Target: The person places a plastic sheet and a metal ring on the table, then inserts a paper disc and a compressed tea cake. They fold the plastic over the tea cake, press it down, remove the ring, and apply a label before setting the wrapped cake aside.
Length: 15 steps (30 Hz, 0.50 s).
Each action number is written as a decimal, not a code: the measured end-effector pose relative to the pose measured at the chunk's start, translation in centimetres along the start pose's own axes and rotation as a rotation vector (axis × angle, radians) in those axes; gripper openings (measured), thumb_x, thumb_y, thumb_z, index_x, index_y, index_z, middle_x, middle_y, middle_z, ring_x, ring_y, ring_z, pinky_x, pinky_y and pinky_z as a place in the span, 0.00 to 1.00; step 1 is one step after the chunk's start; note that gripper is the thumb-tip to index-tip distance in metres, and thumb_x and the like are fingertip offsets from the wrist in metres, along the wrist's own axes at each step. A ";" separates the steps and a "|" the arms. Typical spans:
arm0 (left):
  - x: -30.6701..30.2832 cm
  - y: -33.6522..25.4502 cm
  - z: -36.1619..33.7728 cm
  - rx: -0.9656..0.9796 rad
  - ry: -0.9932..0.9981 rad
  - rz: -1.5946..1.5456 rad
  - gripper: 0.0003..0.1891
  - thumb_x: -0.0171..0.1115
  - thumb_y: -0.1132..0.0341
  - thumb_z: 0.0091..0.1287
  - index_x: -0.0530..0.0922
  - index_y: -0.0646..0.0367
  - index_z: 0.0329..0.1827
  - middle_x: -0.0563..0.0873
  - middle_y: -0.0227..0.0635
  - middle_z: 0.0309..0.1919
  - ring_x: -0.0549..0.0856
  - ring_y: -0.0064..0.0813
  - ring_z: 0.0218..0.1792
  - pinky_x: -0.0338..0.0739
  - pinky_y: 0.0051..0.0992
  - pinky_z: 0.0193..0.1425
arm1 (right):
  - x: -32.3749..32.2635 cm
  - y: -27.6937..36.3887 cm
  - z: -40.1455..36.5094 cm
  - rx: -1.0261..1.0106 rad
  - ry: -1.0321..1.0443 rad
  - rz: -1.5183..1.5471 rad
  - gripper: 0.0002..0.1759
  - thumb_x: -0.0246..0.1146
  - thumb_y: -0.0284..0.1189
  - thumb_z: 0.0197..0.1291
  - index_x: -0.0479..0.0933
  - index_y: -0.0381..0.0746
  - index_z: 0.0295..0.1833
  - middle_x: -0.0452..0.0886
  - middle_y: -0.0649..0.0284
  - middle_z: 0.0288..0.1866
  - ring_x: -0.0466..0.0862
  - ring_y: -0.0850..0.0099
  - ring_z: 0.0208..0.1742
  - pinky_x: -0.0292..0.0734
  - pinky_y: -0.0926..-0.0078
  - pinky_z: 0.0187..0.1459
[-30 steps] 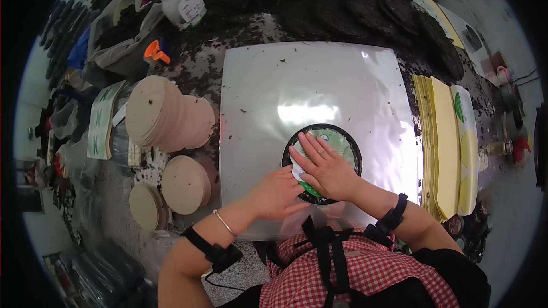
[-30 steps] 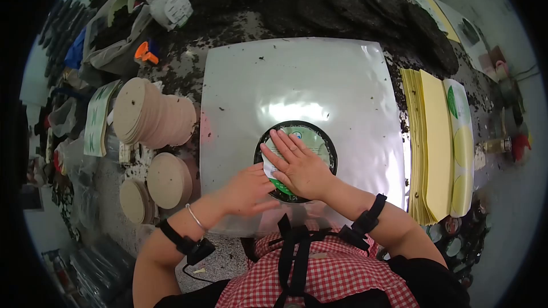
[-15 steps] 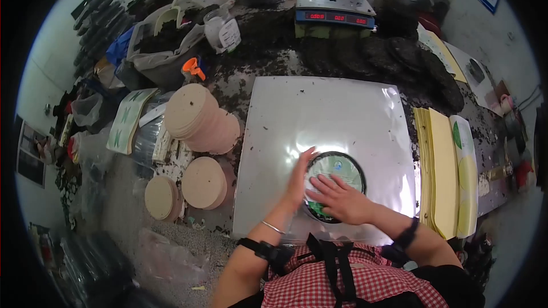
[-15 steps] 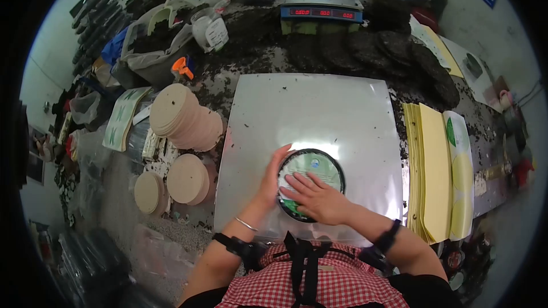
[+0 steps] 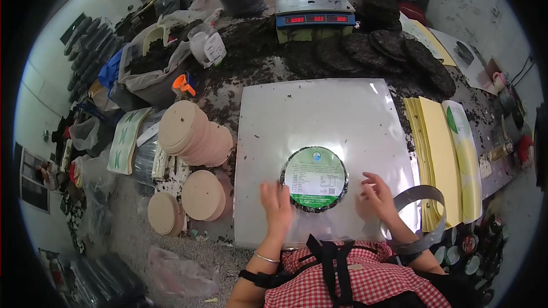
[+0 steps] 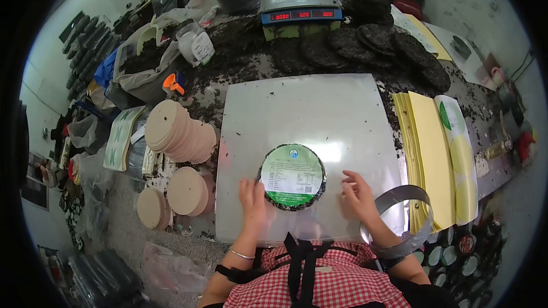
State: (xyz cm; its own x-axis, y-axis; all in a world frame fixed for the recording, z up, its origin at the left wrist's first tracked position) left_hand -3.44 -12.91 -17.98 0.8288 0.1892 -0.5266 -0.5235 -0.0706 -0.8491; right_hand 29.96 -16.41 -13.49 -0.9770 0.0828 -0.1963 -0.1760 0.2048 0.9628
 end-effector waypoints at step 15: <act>-0.2 -32.7 5.2 0.677 0.179 -0.762 0.29 0.70 0.65 0.68 0.67 0.59 0.69 0.77 0.43 0.63 0.79 0.37 0.64 0.76 0.37 0.69 | 4.4 2.8 -4.6 -0.093 0.624 -0.275 0.24 0.58 0.28 0.68 0.76 0.36 0.68 0.87 0.52 0.47 0.87 0.63 0.44 0.82 0.64 0.45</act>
State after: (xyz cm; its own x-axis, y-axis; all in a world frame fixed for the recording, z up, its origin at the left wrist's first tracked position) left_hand 12.51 -5.58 10.12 0.9752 -0.1996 0.0957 0.1967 0.5830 -0.7883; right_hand 24.60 -19.93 -10.80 -0.7767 -0.5429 -0.3195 -0.4102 0.0510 0.9106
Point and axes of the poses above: each hand's wrist, its own z-axis towards the middle knuckle, its own x-axis out of the palm, y = z × x, the point moved 9 cm from there along z, towards the middle knuckle
